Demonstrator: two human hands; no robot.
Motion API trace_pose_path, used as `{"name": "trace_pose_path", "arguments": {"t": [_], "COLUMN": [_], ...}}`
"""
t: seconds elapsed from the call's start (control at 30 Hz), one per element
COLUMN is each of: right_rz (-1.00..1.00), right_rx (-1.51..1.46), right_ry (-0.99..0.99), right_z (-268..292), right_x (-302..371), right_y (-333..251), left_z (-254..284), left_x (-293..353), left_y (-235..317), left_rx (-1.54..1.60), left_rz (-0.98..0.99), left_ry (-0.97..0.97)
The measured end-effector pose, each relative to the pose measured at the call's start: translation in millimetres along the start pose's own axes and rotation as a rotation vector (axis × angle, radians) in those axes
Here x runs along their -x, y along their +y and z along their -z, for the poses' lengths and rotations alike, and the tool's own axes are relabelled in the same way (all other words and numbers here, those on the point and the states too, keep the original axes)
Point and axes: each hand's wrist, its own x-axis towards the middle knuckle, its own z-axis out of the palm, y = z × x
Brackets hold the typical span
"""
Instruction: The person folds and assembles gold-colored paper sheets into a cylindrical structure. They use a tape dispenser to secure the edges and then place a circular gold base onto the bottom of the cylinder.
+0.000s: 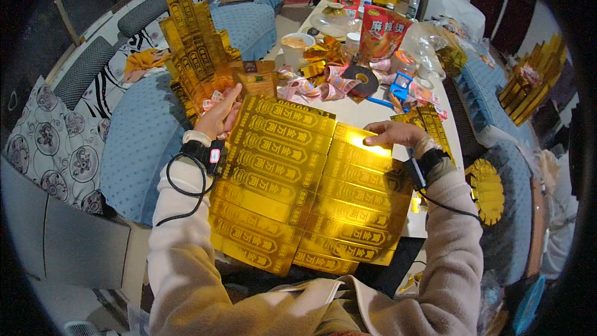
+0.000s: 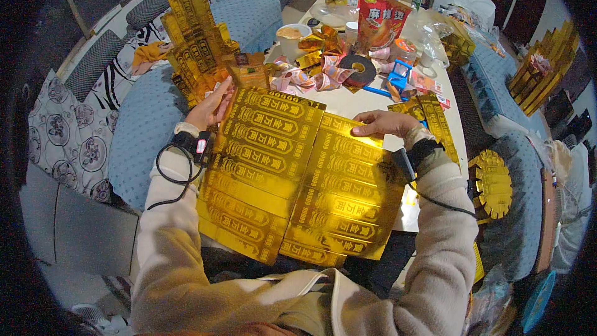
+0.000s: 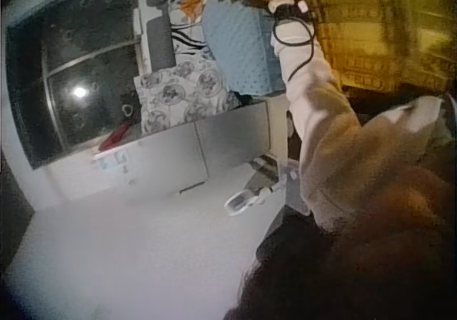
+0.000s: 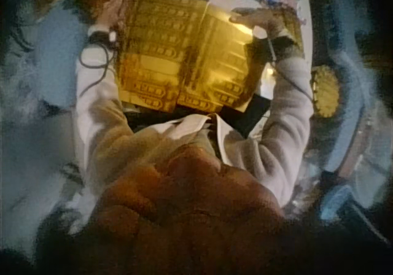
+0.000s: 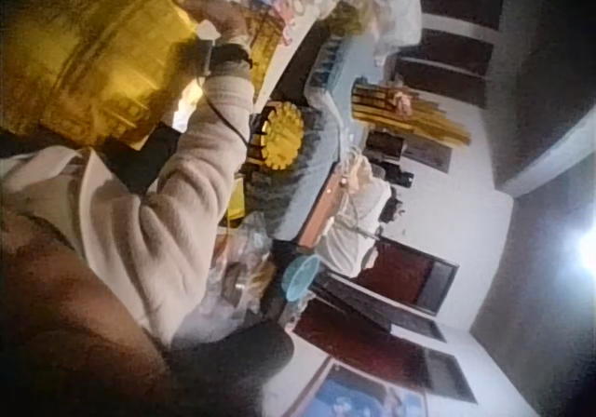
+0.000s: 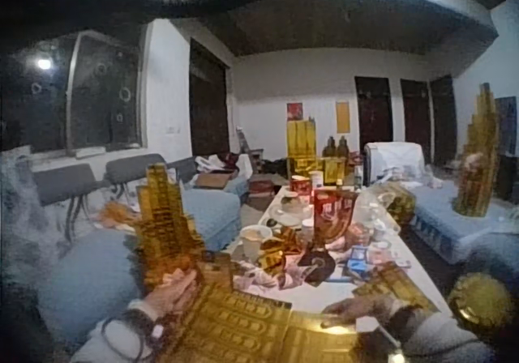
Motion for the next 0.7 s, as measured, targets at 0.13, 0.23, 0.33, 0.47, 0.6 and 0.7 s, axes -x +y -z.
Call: {"name": "trace_pose_path", "arguments": {"t": [0.13,0.23,0.33,0.47,0.6,0.7], "right_rz": [0.017,0.005,-0.001,0.019,0.029,0.019], "right_rx": [0.002,-0.071,-0.094,-0.136,-0.088,-0.102], "right_ry": [-0.016,-0.048,-0.052,-0.067,-0.013,-0.004], "right_z": [-1,0,-1,-1,-3,-1], "right_x": [-1,1,4,9,16,23], "right_y": [-4,-7,-10,-10,-8,-5], "left_z": [-8,-14,-23,-28,-30,-34], "left_x": [-3,-3,8,17,12,2], "left_y": [-9,-1,7,24,32,27], "left_rx": [0.092,0.062,0.047,0.249,0.383,0.503], "left_rz": [-0.255,-0.181,-0.105,0.018,0.118,0.033], "left_ry": [-0.205,-0.203,-0.052,-0.144,-0.171,-0.296]}}
